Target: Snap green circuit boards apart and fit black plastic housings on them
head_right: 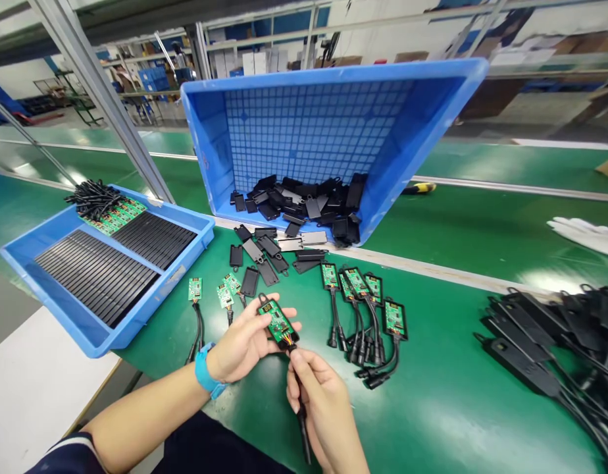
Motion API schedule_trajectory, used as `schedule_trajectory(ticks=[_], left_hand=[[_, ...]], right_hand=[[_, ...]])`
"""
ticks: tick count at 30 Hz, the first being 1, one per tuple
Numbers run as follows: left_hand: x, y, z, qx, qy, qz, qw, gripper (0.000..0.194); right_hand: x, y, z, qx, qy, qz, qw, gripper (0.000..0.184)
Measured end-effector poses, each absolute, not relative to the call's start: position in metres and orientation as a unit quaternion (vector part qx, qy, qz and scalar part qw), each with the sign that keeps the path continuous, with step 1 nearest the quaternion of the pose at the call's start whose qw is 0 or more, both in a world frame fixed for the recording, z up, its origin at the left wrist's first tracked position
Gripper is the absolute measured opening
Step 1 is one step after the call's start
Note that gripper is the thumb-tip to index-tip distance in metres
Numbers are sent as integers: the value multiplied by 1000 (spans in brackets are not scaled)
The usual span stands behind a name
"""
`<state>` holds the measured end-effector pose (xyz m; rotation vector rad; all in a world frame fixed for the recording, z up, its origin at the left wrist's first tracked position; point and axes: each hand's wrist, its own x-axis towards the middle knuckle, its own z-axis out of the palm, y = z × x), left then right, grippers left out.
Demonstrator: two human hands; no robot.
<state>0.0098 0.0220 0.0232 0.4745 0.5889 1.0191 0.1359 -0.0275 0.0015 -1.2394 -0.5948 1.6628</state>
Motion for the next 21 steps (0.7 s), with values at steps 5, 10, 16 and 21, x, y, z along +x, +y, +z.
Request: schedule_trajectory(ticks=[5, 10, 16, 21], left_hand=[[16, 22, 17, 258, 373, 493, 743, 34], [20, 23, 6, 281, 412, 518, 695, 37], [23, 15, 8, 320, 421, 529, 664, 32], [25, 11, 15, 359, 430, 541, 628, 24]], right_hand=[[131, -25, 1, -510, -240, 688, 457, 31], [130, -22, -3, -555, -257, 646, 456, 32], [137, -20, 5, -617, -431, 478, 452, 22], [139, -20, 14, -627, -443, 476, 429, 22]])
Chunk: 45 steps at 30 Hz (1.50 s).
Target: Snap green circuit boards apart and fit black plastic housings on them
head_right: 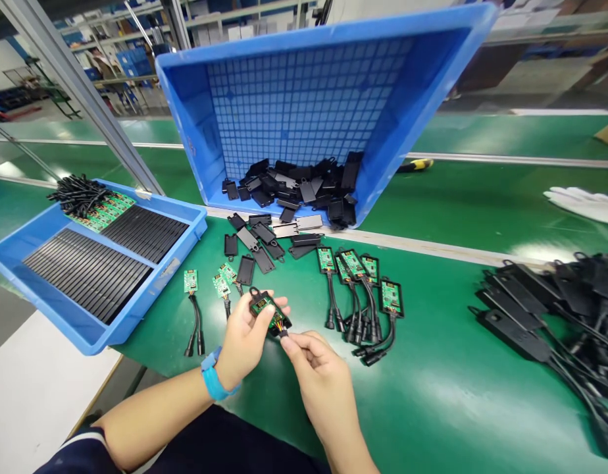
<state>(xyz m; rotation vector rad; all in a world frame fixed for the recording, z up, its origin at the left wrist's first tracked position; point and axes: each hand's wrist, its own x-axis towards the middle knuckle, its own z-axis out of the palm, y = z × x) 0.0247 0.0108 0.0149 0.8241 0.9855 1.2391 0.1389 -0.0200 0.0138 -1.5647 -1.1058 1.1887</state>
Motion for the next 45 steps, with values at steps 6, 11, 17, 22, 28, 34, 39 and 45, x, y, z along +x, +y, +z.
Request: schedule_trajectory(ticks=[6, 11, 17, 22, 28, 34, 39, 45], left_hand=[[20, 13, 17, 338, 398, 502, 690, 28], [21, 0, 16, 397, 432, 510, 629, 23], [11, 27, 20, 531, 450, 429, 575, 42], [-46, 118, 17, 543, 732, 334, 241, 47], [-82, 163, -6, 481, 757, 344, 278, 19], [-98, 128, 7, 420, 681, 500, 331, 20], [-118, 70, 19, 347, 585, 580, 448, 32], [-103, 23, 6, 244, 506, 554, 615, 18]], right_hand=[[145, -17, 15, -617, -490, 460, 410, 22], [140, -19, 7, -644, -443, 478, 400, 25], [162, 1, 9, -671, -449, 441, 393, 24], [207, 39, 13, -812, -492, 201, 241, 33], [137, 42, 6, -640, -749, 13, 168, 35], [52, 56, -11, -620, -752, 148, 168, 23], [53, 71, -17, -641, -697, 231, 224, 10], [90, 40, 3, -589, -606, 426, 323, 22]])
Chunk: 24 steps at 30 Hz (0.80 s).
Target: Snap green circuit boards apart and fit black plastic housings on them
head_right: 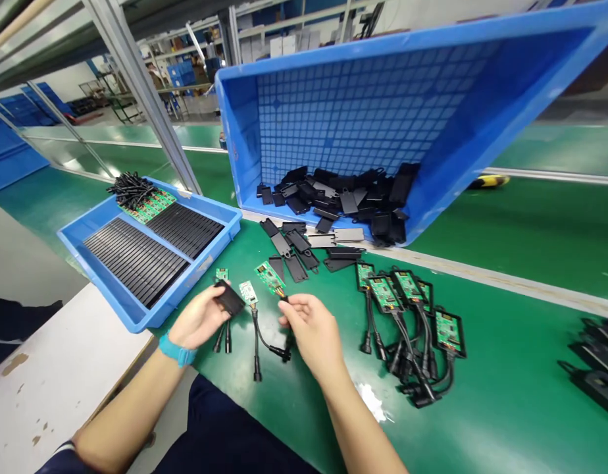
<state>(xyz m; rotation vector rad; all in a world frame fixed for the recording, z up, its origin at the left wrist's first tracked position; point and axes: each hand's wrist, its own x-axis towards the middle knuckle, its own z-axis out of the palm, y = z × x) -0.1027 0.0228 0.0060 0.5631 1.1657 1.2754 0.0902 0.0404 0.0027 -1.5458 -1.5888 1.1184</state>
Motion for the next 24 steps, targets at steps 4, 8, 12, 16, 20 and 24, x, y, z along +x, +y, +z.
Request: schedule_trajectory(ticks=[4, 8, 12, 16, 20, 24], left_hand=[[-71, 17, 6, 137, 363, 517, 763, 19], [-48, 15, 14, 139, 288, 529, 786, 20], [-39, 9, 20, 166, 302, 530, 775, 22], [-35, 5, 24, 199, 331, 530, 755, 21], [-31, 4, 24, 229, 378, 523, 729, 21], [-27, 3, 21, 243, 400, 525, 711, 28]], right_hand=[[105, 8, 6, -516, -424, 620, 412, 27], [107, -7, -4, -503, -371, 664, 411, 25], [108, -9, -8, -515, -346, 668, 410, 26], [109, -10, -7, -522, -337, 670, 406, 25], [107, -11, -5, -521, -329, 680, 398, 26], [104, -12, -4, -520, -324, 683, 398, 28]])
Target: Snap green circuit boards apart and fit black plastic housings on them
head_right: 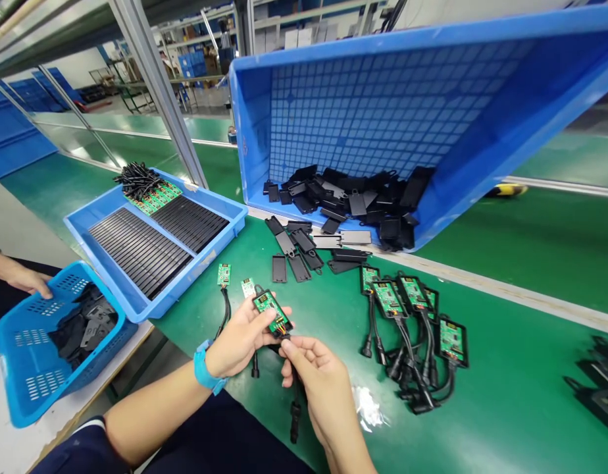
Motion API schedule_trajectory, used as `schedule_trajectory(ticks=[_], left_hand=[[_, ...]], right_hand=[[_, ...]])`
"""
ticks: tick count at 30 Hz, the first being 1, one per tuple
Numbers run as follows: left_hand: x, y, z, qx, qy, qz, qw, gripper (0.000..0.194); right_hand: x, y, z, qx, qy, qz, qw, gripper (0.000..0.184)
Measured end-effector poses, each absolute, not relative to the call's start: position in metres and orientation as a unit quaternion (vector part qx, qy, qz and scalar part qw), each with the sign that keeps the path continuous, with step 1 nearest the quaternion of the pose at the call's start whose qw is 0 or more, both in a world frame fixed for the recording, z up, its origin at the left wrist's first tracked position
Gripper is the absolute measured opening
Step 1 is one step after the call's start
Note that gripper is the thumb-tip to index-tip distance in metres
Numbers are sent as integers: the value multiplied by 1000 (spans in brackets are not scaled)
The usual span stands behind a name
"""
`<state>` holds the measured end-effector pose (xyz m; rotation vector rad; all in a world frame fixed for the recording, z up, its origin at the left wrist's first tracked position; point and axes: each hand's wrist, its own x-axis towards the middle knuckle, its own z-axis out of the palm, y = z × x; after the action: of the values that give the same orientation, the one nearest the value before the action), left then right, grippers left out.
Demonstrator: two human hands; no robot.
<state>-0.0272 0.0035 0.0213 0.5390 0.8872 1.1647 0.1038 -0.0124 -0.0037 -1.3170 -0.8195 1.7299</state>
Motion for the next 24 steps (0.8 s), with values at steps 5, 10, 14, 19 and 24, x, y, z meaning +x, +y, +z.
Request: schedule_trajectory(ticks=[5, 10, 14, 19, 24], left_hand=[[-23, 3, 15, 263, 424, 531, 686, 26], [-20, 5, 4, 310, 465, 545, 624, 23], [-19, 3, -4, 359, 490, 557, 566, 21], [-17, 2, -1, 349, 489, 544, 586, 23], [-23, 3, 7, 331, 421, 532, 656, 37]], right_hand=[[102, -13, -3, -530, -314, 677, 403, 29], [97, -13, -2, -538, -295, 692, 379, 32], [96, -15, -5, -566, -370, 614, 406, 30], [99, -17, -2, -568, -454, 555, 404, 24], [100, -18, -3, -562, -386, 610, 405, 28]])
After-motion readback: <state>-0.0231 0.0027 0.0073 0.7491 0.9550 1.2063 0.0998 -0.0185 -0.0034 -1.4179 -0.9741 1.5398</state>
